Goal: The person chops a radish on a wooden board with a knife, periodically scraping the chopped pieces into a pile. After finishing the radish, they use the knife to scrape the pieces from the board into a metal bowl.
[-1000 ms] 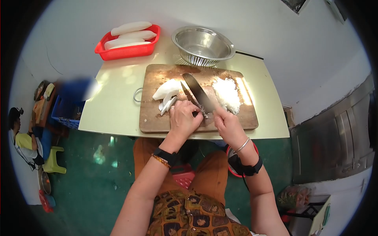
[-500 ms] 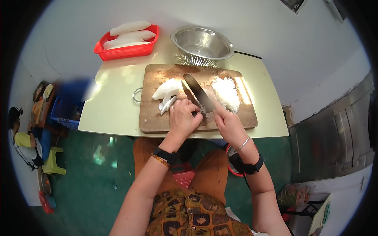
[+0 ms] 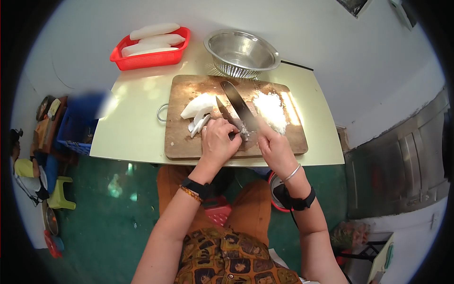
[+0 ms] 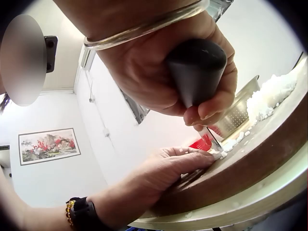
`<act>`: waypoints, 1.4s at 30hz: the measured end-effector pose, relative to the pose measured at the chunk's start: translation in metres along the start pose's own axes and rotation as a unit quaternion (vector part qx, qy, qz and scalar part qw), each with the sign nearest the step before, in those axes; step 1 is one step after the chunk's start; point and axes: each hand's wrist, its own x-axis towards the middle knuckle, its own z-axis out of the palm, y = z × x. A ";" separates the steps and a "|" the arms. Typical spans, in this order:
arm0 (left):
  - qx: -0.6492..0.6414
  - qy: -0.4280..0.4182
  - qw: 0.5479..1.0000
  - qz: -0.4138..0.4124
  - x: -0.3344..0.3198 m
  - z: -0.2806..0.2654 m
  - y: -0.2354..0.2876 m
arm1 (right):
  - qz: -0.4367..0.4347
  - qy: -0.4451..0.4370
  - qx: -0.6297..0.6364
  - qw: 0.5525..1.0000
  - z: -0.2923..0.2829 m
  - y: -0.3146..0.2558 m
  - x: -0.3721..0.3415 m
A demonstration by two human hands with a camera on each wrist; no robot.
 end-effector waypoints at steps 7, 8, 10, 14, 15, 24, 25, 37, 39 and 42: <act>0.019 -0.009 1.000 0.001 -0.001 -0.003 0.000 | -0.002 -0.005 0.015 1.000 0.003 0.011 0.003; 0.020 -0.005 1.000 0.004 -0.001 -0.002 0.000 | 0.000 0.000 0.012 1.000 0.002 0.007 0.003; 0.031 -0.001 0.999 0.009 -0.001 0.000 -0.003 | 0.003 0.012 0.004 1.000 -0.003 0.000 0.002; 0.024 -0.006 1.000 0.006 0.000 0.000 -0.001 | 0.008 -0.018 -0.011 1.000 0.005 0.006 -0.001; 0.021 -0.007 1.000 0.006 0.000 -0.001 -0.001 | 0.016 -0.018 -0.006 1.000 0.005 0.006 0.000; 0.008 0.008 1.000 0.019 0.000 0.000 -0.003 | -0.007 -0.007 -0.003 1.000 0.010 0.003 -0.001; 0.008 0.006 1.000 0.018 0.000 -0.001 -0.003 | -0.006 -0.009 -0.003 1.000 0.012 0.003 0.000; -0.013 0.024 0.999 0.024 0.000 -0.004 -0.003 | -0.011 -0.017 -0.009 1.000 0.008 -0.005 0.002; -0.062 0.046 0.997 0.018 0.000 -0.002 -0.010 | 0.002 -0.019 -0.020 1.000 0.004 -0.013 0.001; -0.126 0.078 0.989 -0.008 0.001 -0.004 -0.006 | -0.002 -0.029 -0.035 0.999 0.009 -0.007 -0.001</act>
